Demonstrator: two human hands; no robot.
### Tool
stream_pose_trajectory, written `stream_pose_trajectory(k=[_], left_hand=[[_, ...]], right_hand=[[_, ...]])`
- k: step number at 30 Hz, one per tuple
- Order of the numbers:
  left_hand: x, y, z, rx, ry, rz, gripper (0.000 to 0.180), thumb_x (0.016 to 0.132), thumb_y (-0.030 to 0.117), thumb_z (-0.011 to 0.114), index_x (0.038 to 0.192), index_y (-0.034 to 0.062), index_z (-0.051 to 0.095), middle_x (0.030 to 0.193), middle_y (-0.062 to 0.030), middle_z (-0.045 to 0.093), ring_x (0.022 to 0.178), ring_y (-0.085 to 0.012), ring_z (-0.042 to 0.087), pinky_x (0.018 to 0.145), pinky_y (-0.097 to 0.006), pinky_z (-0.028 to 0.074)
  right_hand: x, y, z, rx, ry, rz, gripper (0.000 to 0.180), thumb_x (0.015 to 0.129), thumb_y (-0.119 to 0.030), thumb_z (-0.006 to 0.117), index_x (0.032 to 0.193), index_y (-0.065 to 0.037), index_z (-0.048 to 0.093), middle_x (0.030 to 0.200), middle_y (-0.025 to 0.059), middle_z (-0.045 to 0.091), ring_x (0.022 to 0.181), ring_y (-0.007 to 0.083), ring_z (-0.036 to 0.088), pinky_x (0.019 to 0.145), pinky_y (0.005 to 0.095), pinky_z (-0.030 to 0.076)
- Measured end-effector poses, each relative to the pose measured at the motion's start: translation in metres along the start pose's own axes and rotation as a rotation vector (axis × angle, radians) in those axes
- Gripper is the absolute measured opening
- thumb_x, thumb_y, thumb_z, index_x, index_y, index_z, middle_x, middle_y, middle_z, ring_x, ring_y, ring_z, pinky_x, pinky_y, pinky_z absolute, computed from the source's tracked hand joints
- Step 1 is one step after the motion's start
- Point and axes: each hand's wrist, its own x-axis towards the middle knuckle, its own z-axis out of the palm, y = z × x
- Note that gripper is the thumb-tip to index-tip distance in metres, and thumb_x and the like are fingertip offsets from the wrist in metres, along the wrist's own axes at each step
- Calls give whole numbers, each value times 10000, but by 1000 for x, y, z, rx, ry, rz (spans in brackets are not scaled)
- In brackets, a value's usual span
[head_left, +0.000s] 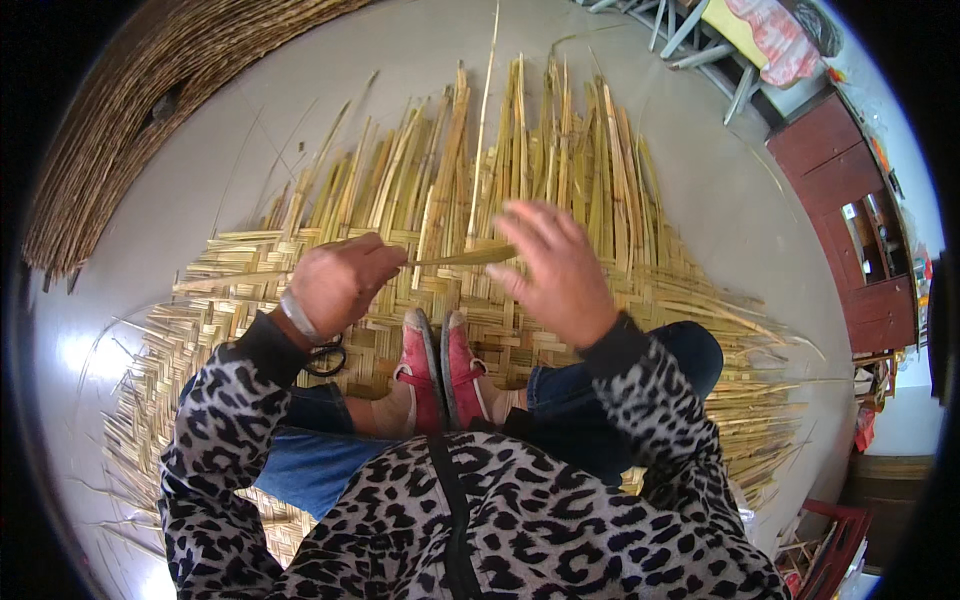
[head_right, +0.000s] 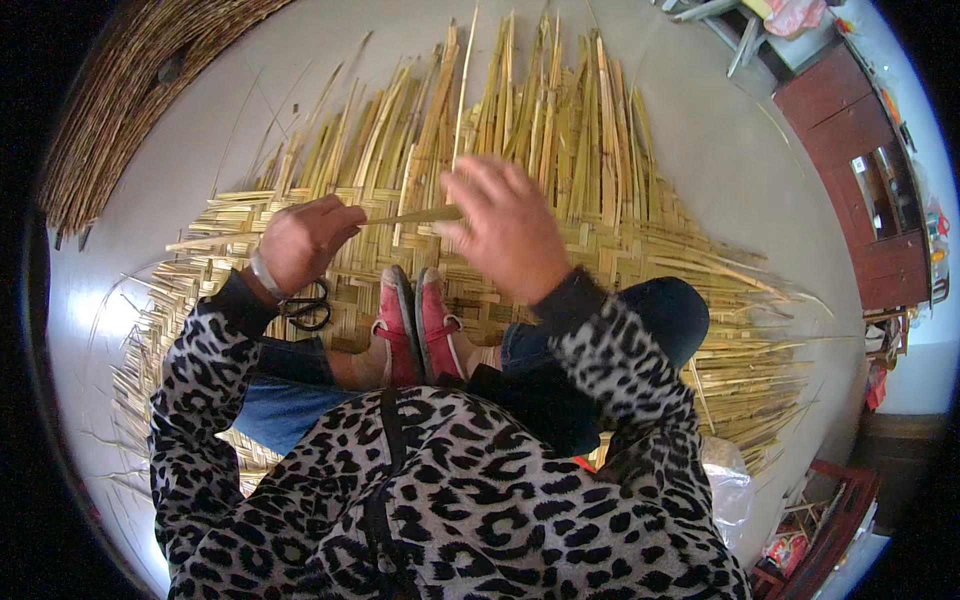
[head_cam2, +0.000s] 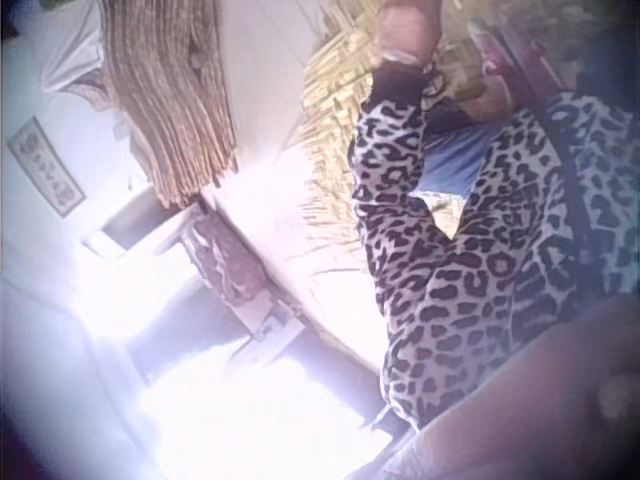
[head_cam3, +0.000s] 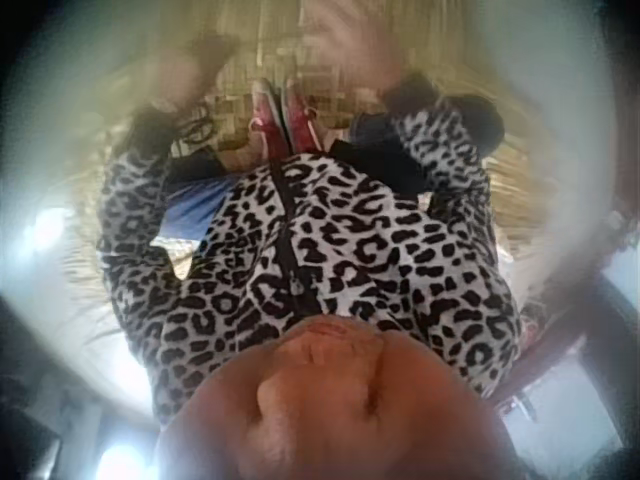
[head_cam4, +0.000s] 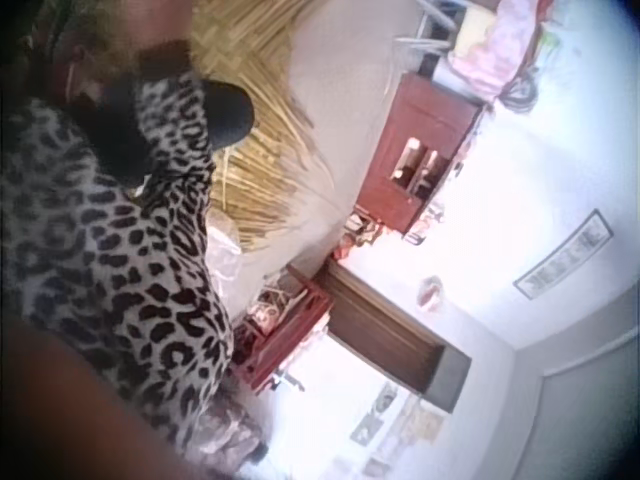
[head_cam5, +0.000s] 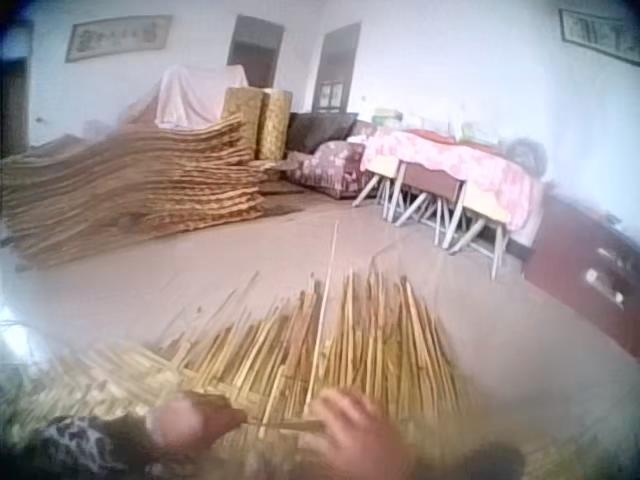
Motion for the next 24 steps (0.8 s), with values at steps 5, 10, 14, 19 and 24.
stream_pose_trajectory(k=[5,10,14,19,24], left_hand=[[-11,-5,6,-18,95,-30,184,788,86,661,970,89,636,783,-77,601,693,-276,627,580,-386,492],[-9,12,12,205,130,-45,207,762,72,689,959,75,629,933,-71,627,929,-265,614,817,-386,473],[-15,46,41,37,411,33,318,678,96,763,960,74,619,1001,-71,633,978,-278,601,849,-396,445],[-19,77,77,-250,312,-216,213,758,148,753,910,50,640,977,-89,649,946,-305,609,824,-404,454],[-3,70,82,-1628,277,-695,487,909,245,674,1280,-23,507,1138,-115,630,1030,-195,605,951,-334,475]], right_hand=[[-17,57,13,167,-255,68,360,918,-355,578,1104,-49,623,1174,121,593,1153,286,522,1011,417,390],[-27,75,25,260,-373,-40,232,873,-286,639,937,-63,639,917,81,613,961,289,564,901,416,416],[-17,68,28,359,-262,-42,187,849,-252,661,881,-71,632,797,72,581,822,283,564,777,407,445],[7,57,19,400,-299,-102,169,856,-231,655,898,-70,626,791,89,576,781,284,576,675,401,464],[29,39,16,663,-409,-70,201,894,-254,631,901,-54,609,754,119,562,691,296,574,608,386,461]])
